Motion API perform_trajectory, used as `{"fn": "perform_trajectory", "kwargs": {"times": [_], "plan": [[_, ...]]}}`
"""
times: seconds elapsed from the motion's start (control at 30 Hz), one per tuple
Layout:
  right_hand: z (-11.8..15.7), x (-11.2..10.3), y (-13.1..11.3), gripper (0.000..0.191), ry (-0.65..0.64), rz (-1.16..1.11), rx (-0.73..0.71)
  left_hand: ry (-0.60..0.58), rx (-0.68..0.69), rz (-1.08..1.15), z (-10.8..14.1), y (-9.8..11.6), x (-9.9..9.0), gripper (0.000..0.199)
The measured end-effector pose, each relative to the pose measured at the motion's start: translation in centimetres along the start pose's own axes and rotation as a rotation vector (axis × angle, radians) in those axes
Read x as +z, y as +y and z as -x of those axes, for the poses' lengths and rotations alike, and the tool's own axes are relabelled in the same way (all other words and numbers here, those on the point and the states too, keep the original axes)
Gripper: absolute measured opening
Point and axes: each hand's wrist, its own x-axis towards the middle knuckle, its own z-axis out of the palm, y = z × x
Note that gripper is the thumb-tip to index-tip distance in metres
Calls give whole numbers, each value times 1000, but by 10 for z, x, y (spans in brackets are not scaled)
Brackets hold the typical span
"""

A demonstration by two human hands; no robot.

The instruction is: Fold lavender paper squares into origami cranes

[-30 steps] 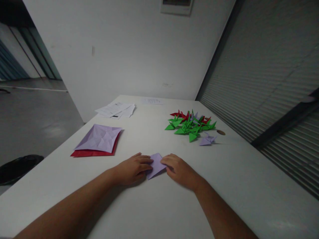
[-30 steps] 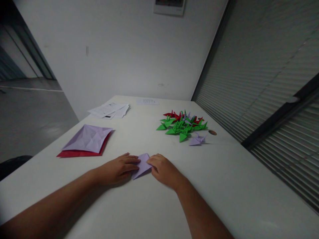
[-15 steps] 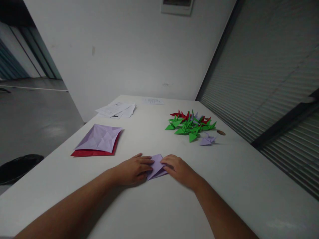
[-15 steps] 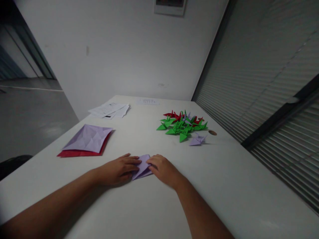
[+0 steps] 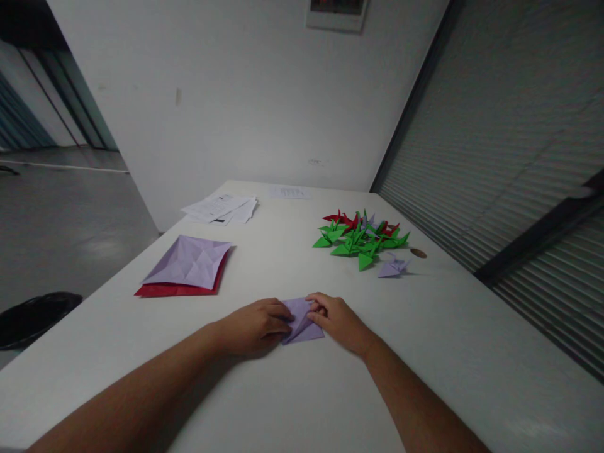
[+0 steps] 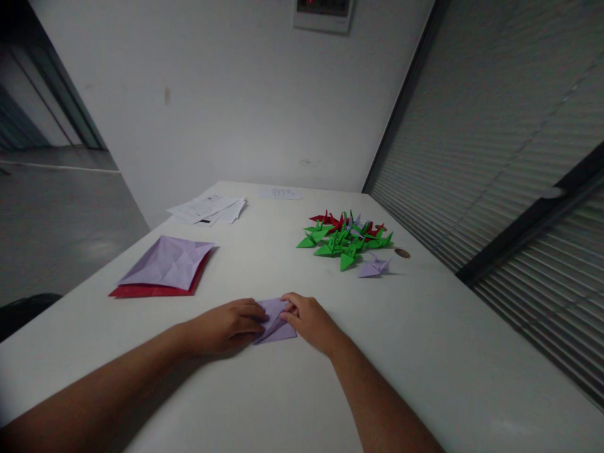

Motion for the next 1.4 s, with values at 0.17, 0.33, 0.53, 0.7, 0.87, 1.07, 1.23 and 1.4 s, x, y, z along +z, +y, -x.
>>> {"fn": "perform_trajectory", "kwargs": {"times": [0.17, 0.33, 0.53, 0.7, 0.87, 1.07, 1.23, 1.4], "plan": [[-5, 9, 7, 26, 66, 64, -4, -45, -22, 9, 2, 1, -1, 27], [-6, 11, 9, 27, 74, 182, -30, -77, -101, 55, 3, 2, 0, 43], [-7, 12, 12, 24, 86, 264, -72, -88, -49, 1, 4, -1, 2, 41], [-8, 8, 15, 20, 123, 416, -86, -112, -26, -12, 7, -5, 2, 37], [-7, -1, 15, 21, 135, 464, -40, -105, 16, -19, 10, -8, 2, 32], [-7, -2, 15, 21, 126, 479, -35, -79, 57, 19, 6, -4, -4, 29], [-6, -3, 20, 22, 115, 472, -107, -88, 122, 39, 1, 1, -7, 27], [-5, -5, 23, 25, 90, 470, -137, -116, 104, 35, 3, 0, -6, 28]]}}
